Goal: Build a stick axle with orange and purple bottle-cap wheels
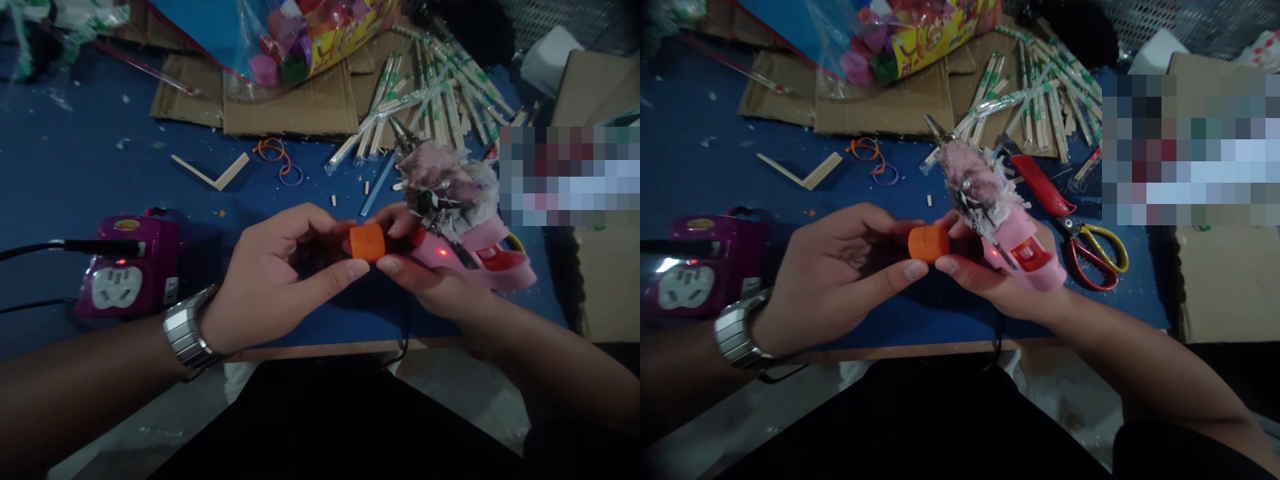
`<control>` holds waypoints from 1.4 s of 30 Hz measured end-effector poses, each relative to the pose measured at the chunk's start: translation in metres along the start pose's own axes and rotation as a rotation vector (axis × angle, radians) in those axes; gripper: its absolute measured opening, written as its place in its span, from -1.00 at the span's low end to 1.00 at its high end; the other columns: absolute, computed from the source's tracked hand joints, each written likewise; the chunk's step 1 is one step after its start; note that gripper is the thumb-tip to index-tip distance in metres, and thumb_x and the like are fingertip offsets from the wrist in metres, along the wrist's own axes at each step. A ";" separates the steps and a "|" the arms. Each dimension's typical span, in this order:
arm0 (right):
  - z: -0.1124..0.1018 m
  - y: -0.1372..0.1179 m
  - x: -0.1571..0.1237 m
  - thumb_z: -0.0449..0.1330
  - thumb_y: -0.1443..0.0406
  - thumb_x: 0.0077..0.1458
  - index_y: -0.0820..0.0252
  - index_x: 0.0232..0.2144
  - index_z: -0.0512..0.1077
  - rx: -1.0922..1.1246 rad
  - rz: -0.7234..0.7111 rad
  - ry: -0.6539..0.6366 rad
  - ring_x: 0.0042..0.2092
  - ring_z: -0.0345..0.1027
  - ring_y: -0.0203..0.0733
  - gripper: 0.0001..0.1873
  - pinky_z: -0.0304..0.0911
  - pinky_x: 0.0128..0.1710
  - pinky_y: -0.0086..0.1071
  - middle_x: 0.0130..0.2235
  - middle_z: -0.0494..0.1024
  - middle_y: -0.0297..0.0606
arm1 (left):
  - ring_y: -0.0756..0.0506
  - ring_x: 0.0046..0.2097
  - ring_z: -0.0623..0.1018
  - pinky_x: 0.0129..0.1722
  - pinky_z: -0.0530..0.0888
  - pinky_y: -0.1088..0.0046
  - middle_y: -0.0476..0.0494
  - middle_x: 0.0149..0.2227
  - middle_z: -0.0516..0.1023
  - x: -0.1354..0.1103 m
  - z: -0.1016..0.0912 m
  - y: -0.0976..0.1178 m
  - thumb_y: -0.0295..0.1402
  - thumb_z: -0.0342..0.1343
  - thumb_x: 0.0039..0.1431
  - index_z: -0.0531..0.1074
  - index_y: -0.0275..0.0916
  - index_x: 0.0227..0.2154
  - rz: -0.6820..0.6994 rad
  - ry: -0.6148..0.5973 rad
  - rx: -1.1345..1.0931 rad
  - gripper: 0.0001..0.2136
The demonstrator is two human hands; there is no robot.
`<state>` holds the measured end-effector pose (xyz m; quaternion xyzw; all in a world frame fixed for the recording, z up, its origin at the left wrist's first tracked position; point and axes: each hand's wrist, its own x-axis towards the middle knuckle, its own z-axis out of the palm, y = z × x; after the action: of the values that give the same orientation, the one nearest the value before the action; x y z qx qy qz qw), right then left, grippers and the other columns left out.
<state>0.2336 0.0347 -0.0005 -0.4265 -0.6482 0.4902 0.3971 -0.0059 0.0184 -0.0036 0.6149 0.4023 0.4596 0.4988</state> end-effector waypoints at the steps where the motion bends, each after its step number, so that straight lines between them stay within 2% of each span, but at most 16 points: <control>1: 0.000 -0.001 0.000 0.58 -0.03 0.14 -0.12 -0.20 0.53 0.001 0.003 -0.002 0.07 0.64 0.00 -0.62 0.57 0.29 0.05 0.01 0.72 -0.30 | -0.12 -0.22 0.70 -0.24 0.67 0.32 -0.11 -0.14 0.74 0.000 0.000 0.000 -0.20 0.54 0.21 0.60 -0.14 -0.15 -0.002 0.002 0.007 -0.72; 9: 0.000 -0.002 0.000 0.58 0.01 0.17 -0.06 -0.24 0.52 -0.001 -0.019 0.006 0.04 0.65 -0.03 -0.64 0.57 0.26 0.04 -0.01 0.71 -0.30 | -0.15 -0.20 0.70 -0.23 0.65 0.25 -0.13 -0.12 0.74 0.000 -0.002 -0.002 -0.20 0.52 0.24 0.58 -0.11 -0.12 0.032 0.005 0.061 -0.73; 15: -0.001 -0.003 0.002 0.63 0.01 0.09 -0.07 -0.23 0.49 0.022 -0.001 -0.015 0.04 0.64 -0.01 -0.58 0.54 0.26 0.06 -0.02 0.70 -0.33 | -0.13 -0.20 0.71 -0.25 0.65 0.28 -0.13 -0.11 0.76 0.000 -0.002 -0.005 -0.25 0.54 0.21 0.60 -0.12 -0.10 0.061 0.021 0.041 -0.72; 20: 0.002 0.002 0.004 0.63 -0.05 0.05 -0.06 -0.25 0.46 0.056 0.011 -0.002 0.06 0.63 -0.01 -0.51 0.53 0.28 0.08 -0.03 0.69 -0.33 | -0.16 -0.07 0.76 -0.05 0.72 0.23 -0.15 -0.01 0.78 -0.001 -0.001 -0.007 -0.30 0.50 0.26 0.63 -0.11 -0.05 0.112 0.016 0.060 -0.75; 22: 0.003 0.003 0.002 0.64 -0.03 0.06 -0.05 -0.25 0.48 0.055 -0.013 0.017 0.05 0.65 -0.01 -0.53 0.54 0.28 0.06 -0.05 0.70 -0.33 | -0.17 -0.06 0.76 -0.05 0.74 0.22 -0.14 0.02 0.78 -0.001 -0.002 -0.006 -0.30 0.49 0.27 0.63 -0.09 -0.02 0.110 0.004 0.065 -0.73; 25: 0.002 0.002 -0.002 0.62 0.03 0.11 -0.06 -0.22 0.54 0.003 -0.032 0.034 0.05 0.65 -0.02 -0.62 0.55 0.28 0.03 -0.03 0.71 -0.32 | -0.18 -0.07 0.78 -0.09 0.77 0.24 -0.11 0.03 0.79 0.000 -0.003 -0.004 -0.28 0.46 0.30 0.63 -0.05 -0.03 0.075 -0.028 0.020 -0.77; 27: 0.000 0.000 -0.006 0.62 0.02 0.11 -0.08 -0.19 0.57 -0.080 -0.016 0.034 0.09 0.63 0.03 -0.63 0.53 0.31 0.06 -0.01 0.71 -0.30 | -0.18 -0.03 0.79 -0.04 0.79 0.26 -0.09 0.04 0.79 0.001 -0.003 -0.001 -0.31 0.43 0.34 0.63 -0.05 -0.05 0.058 -0.039 -0.018 -0.81; 31: -0.002 -0.001 -0.009 0.66 -0.06 -0.02 -0.07 -0.22 0.61 -0.237 0.000 0.112 0.20 0.55 0.18 -0.54 0.46 0.38 0.14 -0.05 0.66 -0.23 | -0.14 -0.02 0.80 -0.01 0.79 0.33 -0.14 0.06 0.80 0.002 -0.001 0.001 -0.38 0.41 0.37 0.61 -0.15 -0.04 0.080 -0.023 -0.068 -0.83; 34: -0.003 -0.001 -0.009 0.67 -0.04 -0.01 -0.06 -0.22 0.61 -0.235 0.007 0.118 0.20 0.55 0.19 -0.55 0.52 0.33 0.13 -0.10 0.64 -0.24 | -0.13 -0.02 0.80 -0.02 0.79 0.37 -0.18 0.05 0.80 0.001 0.000 0.000 -0.36 0.41 0.38 0.61 -0.18 -0.02 0.077 -0.004 -0.090 -0.82; 37: -0.002 -0.001 -0.008 0.65 -0.01 0.04 -0.05 -0.22 0.60 -0.198 -0.021 0.095 0.16 0.58 0.12 -0.59 0.56 0.28 0.10 -0.02 0.66 -0.25 | -0.13 0.00 0.80 -0.01 0.79 0.39 -0.15 0.06 0.79 0.000 -0.001 -0.002 -0.37 0.44 0.34 0.62 -0.16 0.01 0.111 0.005 -0.068 -0.76; 40: 0.001 -0.005 -0.009 0.63 0.04 0.09 -0.06 -0.20 0.59 -0.156 -0.033 0.083 -0.03 0.62 -0.03 -0.64 0.66 0.07 0.00 0.08 0.68 -0.30 | -0.10 -0.01 0.79 -0.02 0.78 0.44 -0.07 0.05 0.79 0.000 -0.001 -0.001 -0.39 0.46 0.30 0.62 -0.13 0.03 0.142 0.014 -0.040 -0.71; 42: 0.002 -0.007 -0.009 0.63 0.06 0.09 -0.07 -0.20 0.58 -0.129 -0.019 0.102 -0.16 0.59 -0.11 -0.64 0.67 -0.09 -0.09 0.05 0.69 -0.31 | -0.07 -0.02 0.79 0.00 0.77 0.47 0.00 0.05 0.79 0.000 -0.002 0.001 -0.41 0.43 0.33 0.61 -0.13 0.04 0.116 0.016 -0.029 -0.73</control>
<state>0.2331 0.0247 0.0049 -0.4694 -0.6614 0.4211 0.4060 -0.0073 0.0186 -0.0028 0.6261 0.3632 0.4988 0.4768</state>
